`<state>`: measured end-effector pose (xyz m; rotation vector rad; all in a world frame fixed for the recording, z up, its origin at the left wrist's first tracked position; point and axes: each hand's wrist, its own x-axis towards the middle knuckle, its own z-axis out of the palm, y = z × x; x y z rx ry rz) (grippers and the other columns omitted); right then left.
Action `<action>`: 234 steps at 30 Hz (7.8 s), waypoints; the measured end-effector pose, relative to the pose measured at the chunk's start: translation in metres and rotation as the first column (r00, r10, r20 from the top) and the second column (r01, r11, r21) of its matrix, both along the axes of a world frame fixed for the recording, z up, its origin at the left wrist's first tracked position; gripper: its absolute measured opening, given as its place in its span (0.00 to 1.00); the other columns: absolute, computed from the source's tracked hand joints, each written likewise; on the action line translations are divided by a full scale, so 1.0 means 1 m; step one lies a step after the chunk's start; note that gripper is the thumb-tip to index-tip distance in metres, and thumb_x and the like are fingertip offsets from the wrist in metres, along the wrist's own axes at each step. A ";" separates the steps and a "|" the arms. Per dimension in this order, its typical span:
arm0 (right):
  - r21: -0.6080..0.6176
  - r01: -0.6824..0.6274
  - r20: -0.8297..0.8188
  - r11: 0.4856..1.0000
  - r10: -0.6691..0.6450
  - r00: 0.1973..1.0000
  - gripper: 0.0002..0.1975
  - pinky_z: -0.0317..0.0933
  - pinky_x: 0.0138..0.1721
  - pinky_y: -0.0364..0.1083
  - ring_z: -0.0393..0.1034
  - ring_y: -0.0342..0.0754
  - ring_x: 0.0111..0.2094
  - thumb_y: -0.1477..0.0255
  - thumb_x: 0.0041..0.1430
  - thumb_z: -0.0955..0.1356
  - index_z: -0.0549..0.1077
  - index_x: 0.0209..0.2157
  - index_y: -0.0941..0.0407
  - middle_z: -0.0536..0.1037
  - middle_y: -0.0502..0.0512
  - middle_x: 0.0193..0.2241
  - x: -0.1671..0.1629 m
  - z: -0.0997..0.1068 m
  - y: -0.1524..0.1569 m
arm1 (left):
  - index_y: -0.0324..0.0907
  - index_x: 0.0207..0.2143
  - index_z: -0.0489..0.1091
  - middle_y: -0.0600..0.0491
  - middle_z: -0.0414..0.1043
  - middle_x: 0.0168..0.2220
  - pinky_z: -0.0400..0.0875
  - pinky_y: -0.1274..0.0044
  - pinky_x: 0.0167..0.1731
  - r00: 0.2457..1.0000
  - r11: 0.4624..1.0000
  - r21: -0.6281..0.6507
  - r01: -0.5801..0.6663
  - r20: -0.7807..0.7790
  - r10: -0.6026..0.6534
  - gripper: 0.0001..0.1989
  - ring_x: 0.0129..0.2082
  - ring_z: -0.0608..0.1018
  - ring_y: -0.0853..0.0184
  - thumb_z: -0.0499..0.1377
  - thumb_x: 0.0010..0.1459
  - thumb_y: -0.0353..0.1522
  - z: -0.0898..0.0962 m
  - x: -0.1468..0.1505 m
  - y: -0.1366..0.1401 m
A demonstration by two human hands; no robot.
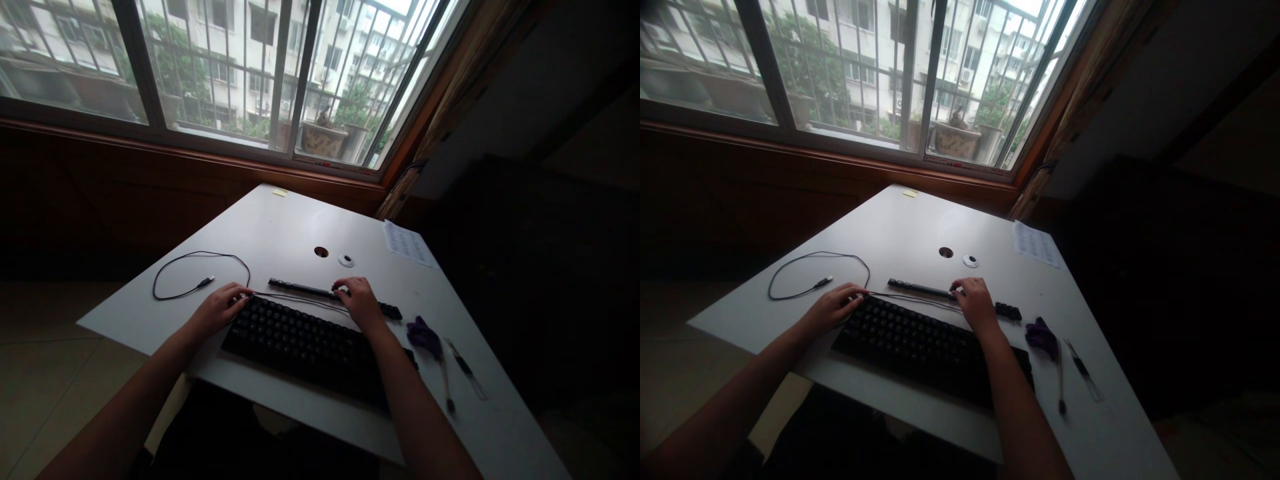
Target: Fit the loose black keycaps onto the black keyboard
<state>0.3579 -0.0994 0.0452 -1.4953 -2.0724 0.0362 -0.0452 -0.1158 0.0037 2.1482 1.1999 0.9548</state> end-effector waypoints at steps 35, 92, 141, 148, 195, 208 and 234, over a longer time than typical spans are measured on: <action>0.156 -0.168 -0.115 0.973 0.187 0.976 0.13 0.73 0.47 0.53 0.74 0.51 0.45 0.78 0.64 0.72 0.79 0.48 0.48 0.82 0.52 0.43 -0.046 -0.032 -0.164 | 0.44 0.52 0.75 0.47 0.77 0.48 0.75 0.71 0.46 1.000 1.000 -0.003 0.012 -0.026 -0.012 0.16 0.44 0.80 0.61 0.53 0.71 0.41 0.001 -0.002 0.000; 0.171 -0.133 -0.126 0.976 0.155 0.980 0.12 0.75 0.44 0.54 0.76 0.51 0.42 0.78 0.66 0.70 0.78 0.47 0.48 0.82 0.54 0.41 -0.043 -0.033 -0.169 | 0.46 0.51 0.76 0.49 0.78 0.49 0.74 0.72 0.47 0.999 1.000 0.012 0.003 -0.039 -0.003 0.16 0.46 0.80 0.61 0.54 0.71 0.41 0.002 -0.001 -0.001; 0.299 -0.164 0.098 0.940 0.141 0.985 0.16 0.72 0.43 0.50 0.74 0.49 0.40 0.82 0.64 0.71 0.77 0.52 0.55 0.83 0.57 0.43 -0.050 -0.028 -0.175 | 0.45 0.51 0.76 0.48 0.77 0.49 0.73 0.71 0.48 0.999 1.000 0.014 0.018 -0.043 -0.017 0.15 0.47 0.80 0.60 0.53 0.71 0.39 0.003 -0.001 -0.001; 0.315 -0.152 0.091 0.937 0.129 0.987 0.14 0.72 0.42 0.49 0.75 0.48 0.38 0.81 0.65 0.70 0.78 0.50 0.54 0.83 0.56 0.42 -0.053 -0.023 -0.174 | 0.45 0.51 0.76 0.48 0.77 0.48 0.74 0.71 0.48 0.999 1.000 0.006 0.011 -0.044 -0.010 0.15 0.47 0.80 0.60 0.54 0.71 0.39 0.004 -0.001 -0.001; 0.305 -0.079 0.022 0.949 0.076 0.997 0.14 0.71 0.43 0.50 0.74 0.49 0.39 0.79 0.66 0.70 0.78 0.51 0.53 0.80 0.56 0.39 -0.048 -0.027 -0.175 | 0.44 0.52 0.76 0.48 0.77 0.47 0.75 0.71 0.45 1.000 1.000 -0.014 0.012 -0.022 -0.012 0.16 0.43 0.80 0.61 0.53 0.70 0.40 0.008 0.001 -0.003; 0.304 -0.023 0.003 0.952 0.023 1.000 0.16 0.71 0.45 0.52 0.73 0.50 0.41 0.80 0.66 0.68 0.76 0.53 0.52 0.79 0.57 0.41 -0.046 -0.034 -0.175 | 0.45 0.51 0.76 0.48 0.77 0.48 0.74 0.71 0.47 0.999 1.000 -0.001 0.004 -0.034 -0.004 0.16 0.45 0.80 0.60 0.53 0.70 0.40 0.007 0.000 -0.003; 0.086 0.174 0.001 0.981 -0.175 0.985 0.25 0.62 0.63 0.64 0.63 0.59 0.63 0.59 0.72 0.64 0.62 0.66 0.52 0.68 0.64 0.63 -0.065 -0.039 -0.150 | 0.45 0.52 0.75 0.48 0.77 0.48 0.74 0.72 0.46 0.999 1.000 -0.003 0.016 -0.031 -0.016 0.15 0.45 0.80 0.61 0.53 0.71 0.39 0.003 -0.001 -0.002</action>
